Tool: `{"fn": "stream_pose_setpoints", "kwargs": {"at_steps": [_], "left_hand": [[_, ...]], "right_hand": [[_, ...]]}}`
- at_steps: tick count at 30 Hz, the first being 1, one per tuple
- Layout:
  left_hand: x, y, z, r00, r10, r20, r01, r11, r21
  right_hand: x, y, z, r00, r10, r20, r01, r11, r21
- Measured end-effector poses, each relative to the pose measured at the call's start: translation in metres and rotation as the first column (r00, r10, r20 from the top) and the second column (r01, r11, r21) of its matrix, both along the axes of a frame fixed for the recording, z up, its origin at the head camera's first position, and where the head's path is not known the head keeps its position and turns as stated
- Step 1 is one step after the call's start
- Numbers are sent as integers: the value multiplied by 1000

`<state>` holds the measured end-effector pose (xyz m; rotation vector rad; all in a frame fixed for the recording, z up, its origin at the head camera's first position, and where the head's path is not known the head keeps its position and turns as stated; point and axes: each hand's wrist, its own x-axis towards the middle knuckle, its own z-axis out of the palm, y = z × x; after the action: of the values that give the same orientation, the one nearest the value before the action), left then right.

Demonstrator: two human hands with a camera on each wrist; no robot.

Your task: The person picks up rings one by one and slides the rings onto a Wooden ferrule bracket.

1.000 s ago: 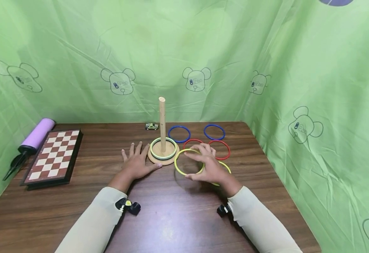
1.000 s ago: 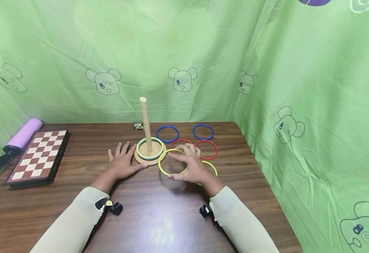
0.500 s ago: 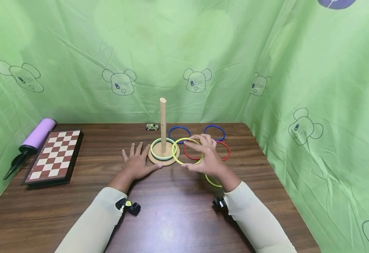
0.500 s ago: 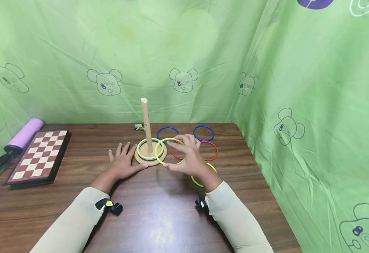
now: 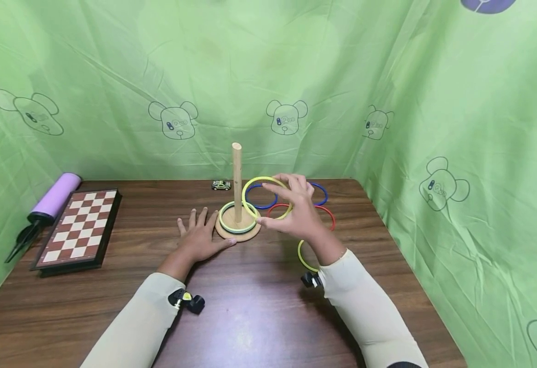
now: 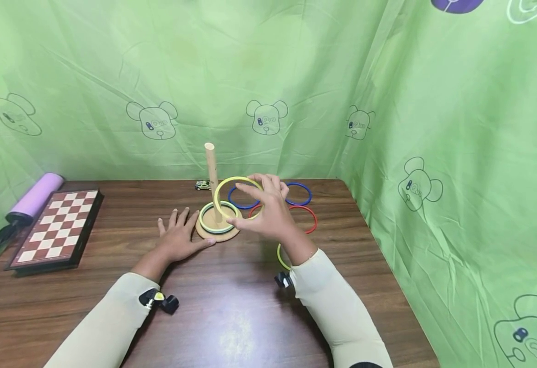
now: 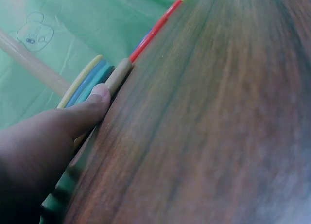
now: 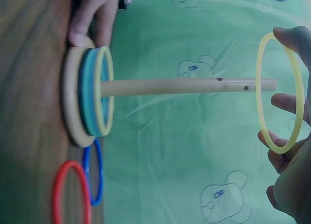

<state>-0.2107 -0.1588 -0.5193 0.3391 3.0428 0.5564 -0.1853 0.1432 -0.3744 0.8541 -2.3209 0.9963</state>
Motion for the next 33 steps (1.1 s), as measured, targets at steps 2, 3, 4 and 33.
{"fn": "stream_pose_setpoints", "kwargs": {"at_steps": [2, 3, 4, 33], "left_hand": [[0, 0, 0, 1000, 0, 3, 0, 1000, 1], [0, 1, 1, 1000, 0, 5, 0, 1000, 0], [0, 1, 1, 1000, 0, 7, 0, 1000, 0], [0, 0, 0, 1000, -4, -2, 4, 1000, 8]], "right_hand": [[-1, -3, 7, 1000, 4, -19, -4, 1000, -15], [-2, -5, 11, 999, 4, -33, -5, 1000, -22], [-3, -6, 14, 999, 4, -46, -5, 1000, -27], [-41, -62, 53, 994, -94, -58, 82, 978, -192]]}}
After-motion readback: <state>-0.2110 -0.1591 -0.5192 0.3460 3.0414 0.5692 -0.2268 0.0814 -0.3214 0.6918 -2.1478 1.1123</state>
